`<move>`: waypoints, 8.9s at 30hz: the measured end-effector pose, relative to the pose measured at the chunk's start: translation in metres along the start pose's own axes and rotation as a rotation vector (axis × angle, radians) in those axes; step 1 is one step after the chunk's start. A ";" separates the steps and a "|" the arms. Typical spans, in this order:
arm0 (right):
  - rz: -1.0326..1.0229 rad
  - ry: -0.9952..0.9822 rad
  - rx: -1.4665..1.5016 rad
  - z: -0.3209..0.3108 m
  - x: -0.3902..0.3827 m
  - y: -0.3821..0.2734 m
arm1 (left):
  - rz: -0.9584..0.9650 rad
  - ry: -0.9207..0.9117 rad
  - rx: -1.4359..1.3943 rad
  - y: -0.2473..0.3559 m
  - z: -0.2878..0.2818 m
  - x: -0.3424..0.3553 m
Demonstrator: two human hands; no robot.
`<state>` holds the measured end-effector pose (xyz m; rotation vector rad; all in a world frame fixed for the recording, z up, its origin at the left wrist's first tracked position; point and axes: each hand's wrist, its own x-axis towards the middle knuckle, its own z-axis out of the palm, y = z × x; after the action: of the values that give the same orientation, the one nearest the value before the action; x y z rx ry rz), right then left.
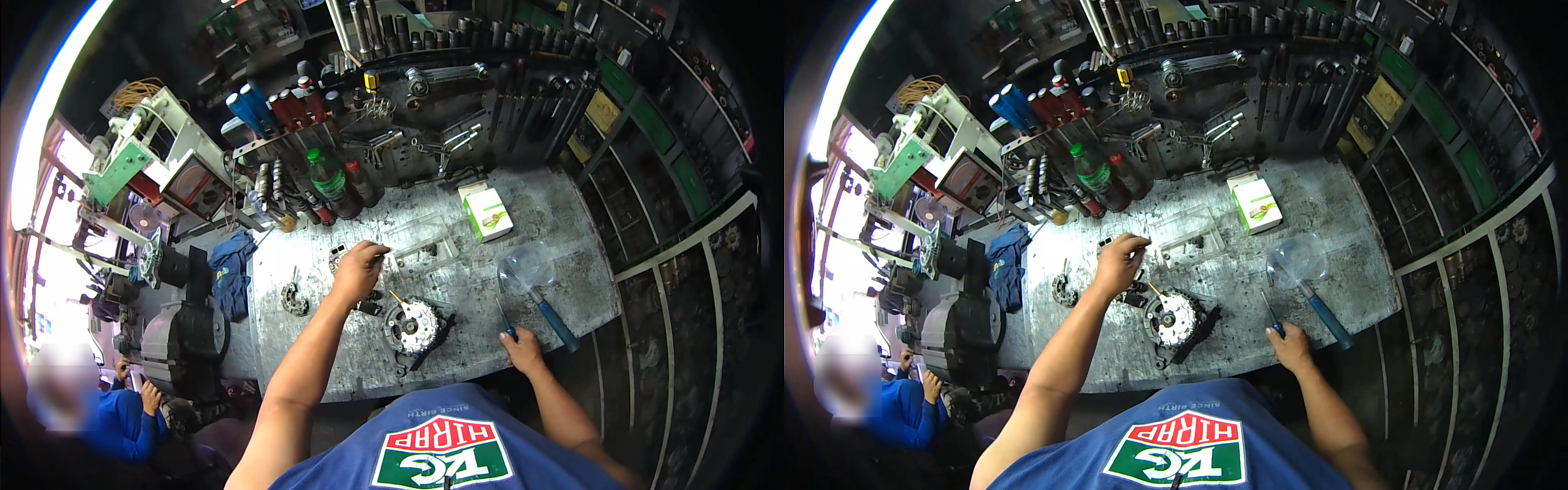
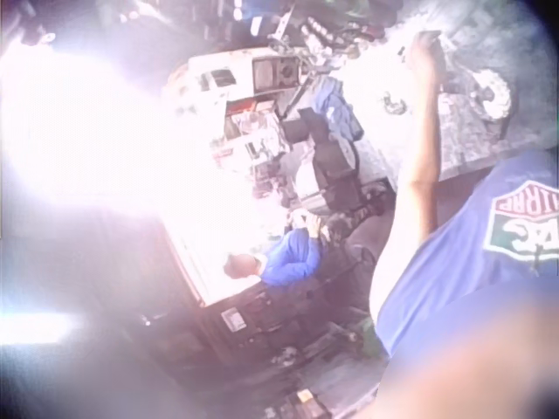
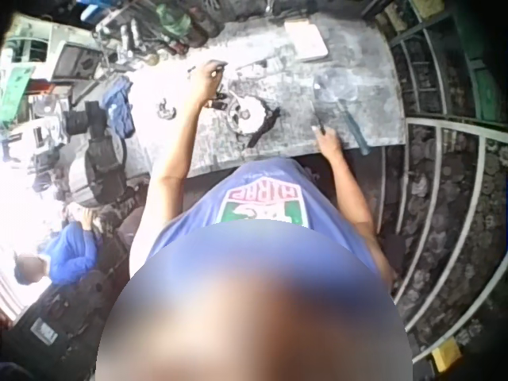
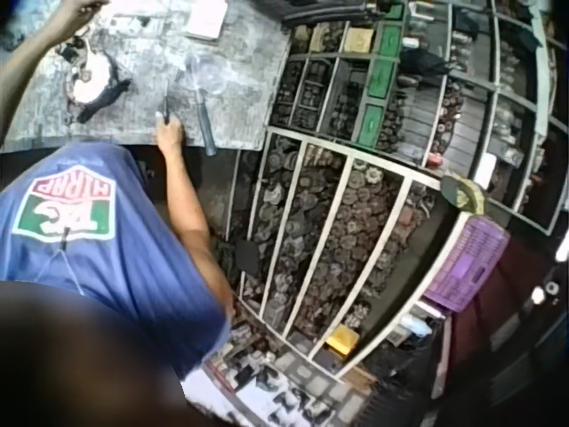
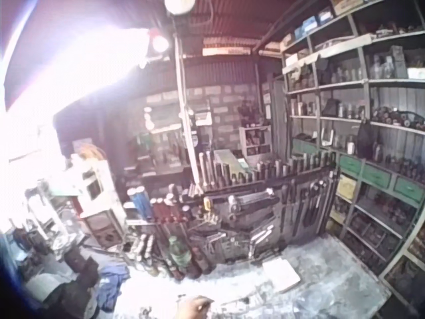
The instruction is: The person walks to a workbench and unpacks a small box containing mechanical parts. They use a screwdriver to disassemble and reassemble a cylindrical component, handling several small metal pieces on the table.
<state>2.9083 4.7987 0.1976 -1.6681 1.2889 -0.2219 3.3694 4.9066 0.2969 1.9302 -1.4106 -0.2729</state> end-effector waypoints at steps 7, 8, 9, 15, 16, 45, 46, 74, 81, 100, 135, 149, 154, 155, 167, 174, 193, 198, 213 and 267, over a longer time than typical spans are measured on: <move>-0.035 -0.023 -0.012 -0.008 -0.005 -0.006 | 0.441 -0.637 0.437 -0.015 0.076 0.075; 0.022 -0.052 0.033 -0.009 -0.006 -0.006 | 0.509 -0.628 0.429 -0.020 0.082 0.078; -0.001 -0.046 0.034 -0.009 -0.008 -0.007 | 0.521 -0.625 0.465 -0.024 0.088 0.080; -0.098 0.037 -0.118 -0.009 -0.011 -0.002 | 0.446 -0.653 0.590 -0.025 0.085 0.078; -0.154 0.074 -0.115 -0.008 -0.011 0.000 | 0.400 -0.518 0.530 -0.024 0.077 0.076; -0.789 -0.324 -0.473 -0.025 0.016 0.008 | -2.307 0.004 -0.015 0.302 0.252 -0.756; -0.708 -0.327 -0.498 -0.023 0.009 0.017 | -2.318 -0.001 -0.074 0.305 0.250 -0.765; -0.896 -1.118 -0.548 0.096 -0.396 -0.106 | -0.711 0.768 -1.244 0.233 0.059 -0.677; -0.894 -1.224 -0.643 0.097 -0.385 -0.126 | -0.761 0.565 -1.161 0.230 0.042 -0.684; -0.693 -1.215 -0.187 0.046 -0.212 -0.102 | -0.711 0.623 -1.091 0.234 0.066 -0.471; -0.718 -1.255 -0.201 0.098 -0.260 -0.077 | -0.718 1.006 -1.229 0.236 0.091 -0.552; -0.853 -1.486 0.174 0.110 -0.384 -0.224 | -0.176 1.176 -0.706 0.323 -0.161 -0.538; -0.981 -1.438 0.399 0.119 -0.428 -0.294 | 0.033 1.124 -0.641 0.363 -0.256 -0.519; -0.979 -1.456 0.376 0.121 -0.425 -0.292 | 0.019 1.110 -0.632 0.363 -0.252 -0.518; -0.483 -1.383 -0.161 0.059 -0.260 -0.104 | -0.761 0.869 -1.270 0.280 0.050 -0.525; -0.353 -1.242 0.086 0.038 -0.214 -0.096 | -0.649 0.724 -0.969 0.257 0.030 -0.446; -0.585 -1.329 0.428 -0.012 -0.168 -0.150 | -0.134 0.969 -0.866 0.345 -0.022 -0.344; -1.006 -1.185 0.492 0.007 -0.160 -0.183 | -0.147 0.926 -0.692 0.358 -0.040 -0.328; -0.624 -0.829 0.263 -0.049 -0.113 -0.026 | -0.738 0.345 -0.834 0.294 0.078 -0.301; -0.671 -0.413 0.017 -0.061 -0.019 -0.098 | -0.435 0.214 0.504 0.174 0.079 -0.132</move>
<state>2.9237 4.7748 0.3115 -1.9576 0.3955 -0.2634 3.1461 4.9667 0.3226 2.5879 -0.9649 0.1062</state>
